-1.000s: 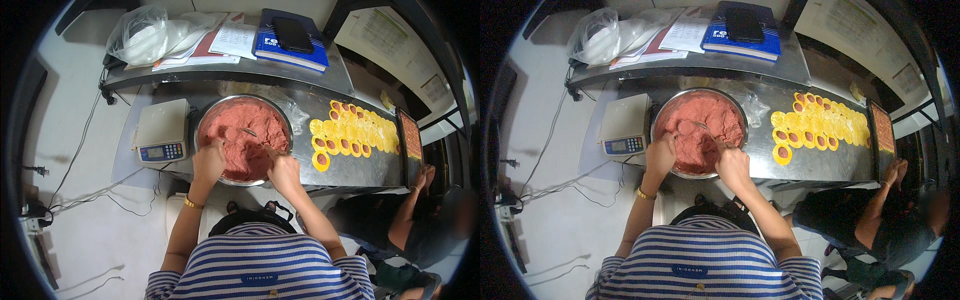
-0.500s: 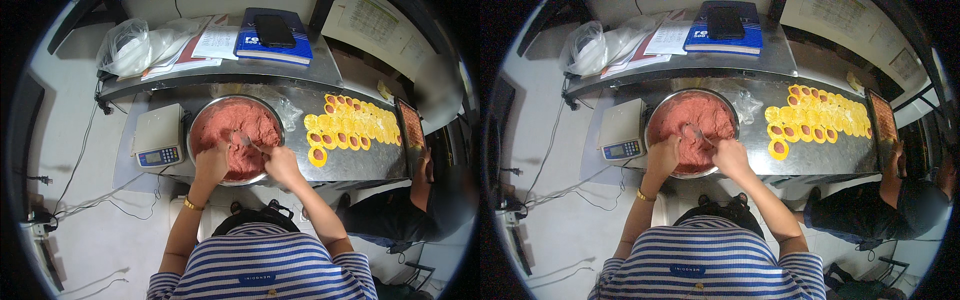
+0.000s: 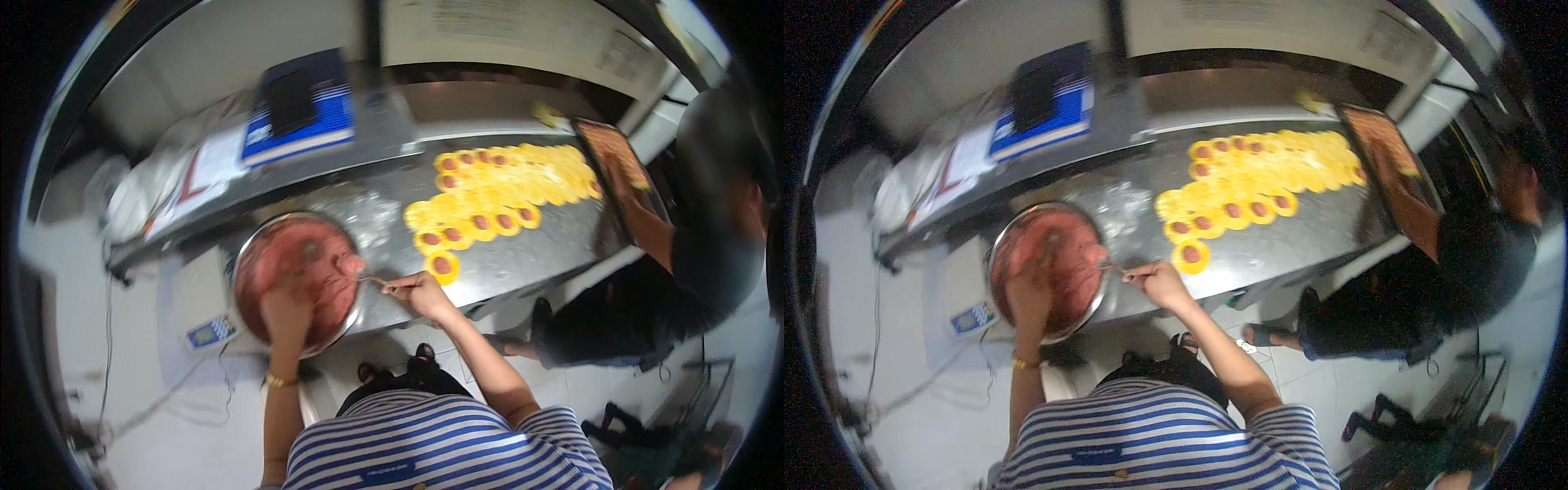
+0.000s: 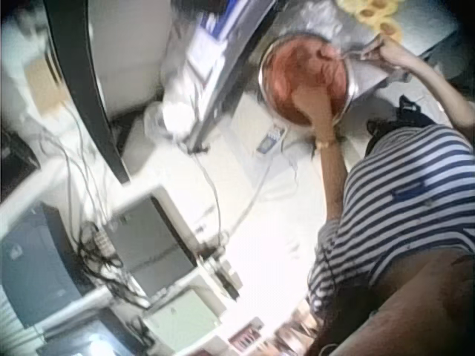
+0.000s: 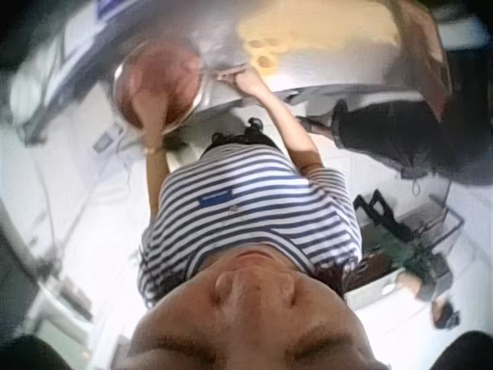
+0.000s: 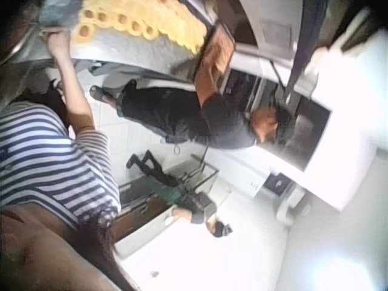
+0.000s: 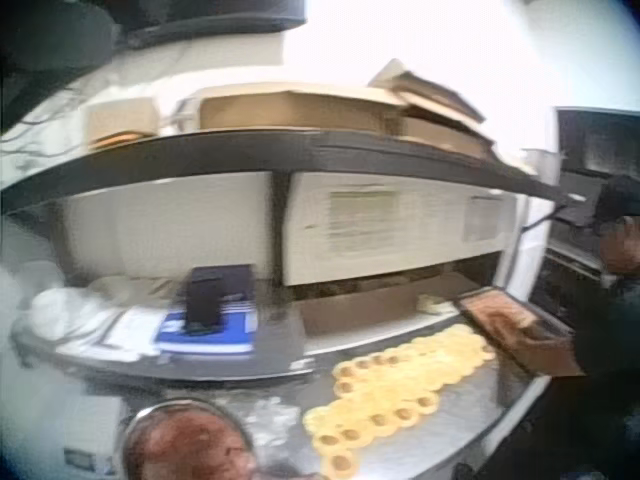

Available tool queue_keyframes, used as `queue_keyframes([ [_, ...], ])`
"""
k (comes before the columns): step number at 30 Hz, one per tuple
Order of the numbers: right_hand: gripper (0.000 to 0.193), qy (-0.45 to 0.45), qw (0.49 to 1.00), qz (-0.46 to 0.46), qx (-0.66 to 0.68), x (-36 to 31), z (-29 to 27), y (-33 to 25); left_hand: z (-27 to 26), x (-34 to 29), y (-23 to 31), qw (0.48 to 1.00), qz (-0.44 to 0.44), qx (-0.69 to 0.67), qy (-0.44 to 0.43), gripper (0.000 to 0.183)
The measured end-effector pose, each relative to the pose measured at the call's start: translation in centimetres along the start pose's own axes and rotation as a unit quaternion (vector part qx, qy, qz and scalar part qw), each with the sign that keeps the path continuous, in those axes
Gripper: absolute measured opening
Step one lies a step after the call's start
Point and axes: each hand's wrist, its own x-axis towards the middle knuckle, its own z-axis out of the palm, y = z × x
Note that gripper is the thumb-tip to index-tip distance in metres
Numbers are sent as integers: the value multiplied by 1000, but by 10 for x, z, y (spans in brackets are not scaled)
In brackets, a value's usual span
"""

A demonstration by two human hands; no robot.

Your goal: The person scoops a pink paste from a large metal bowl using two spoons and places portions into yellow pastry cups arranged on a tray. A coworker is visible in the background also filling pastry cups.

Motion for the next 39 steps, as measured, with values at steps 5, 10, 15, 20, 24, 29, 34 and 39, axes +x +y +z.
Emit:
queue_keyframes([
  [5,21,264,960,-91,23,-21,-131,11,-7,3,-3,994,37,60,83,16],
  [10,27,624,753,-68,-198,-42,-281,-15,-11,-38,-41,989,-103,108,-12,20],
  [15,32,725,623,23,-291,-25,-367,-5,-24,-67,-79,971,-186,149,-29,23],
  [20,30,646,595,177,-444,26,-433,61,-42,-75,-79,958,-253,136,-21,24],
  [24,28,621,623,156,-449,36,-451,99,-50,-74,-76,950,-273,143,-49,23],
  [29,31,694,641,52,-323,23,-443,85,-44,-70,-79,955,-231,182,-28,23],
  [34,26,530,844,-67,54,-8,-365,54,-44,-63,-78,958,-271,68,-71,21],
  [39,26,134,977,2,163,-25,-195,-9,-53,-65,-87,967,-214,-107,-92,13],
])
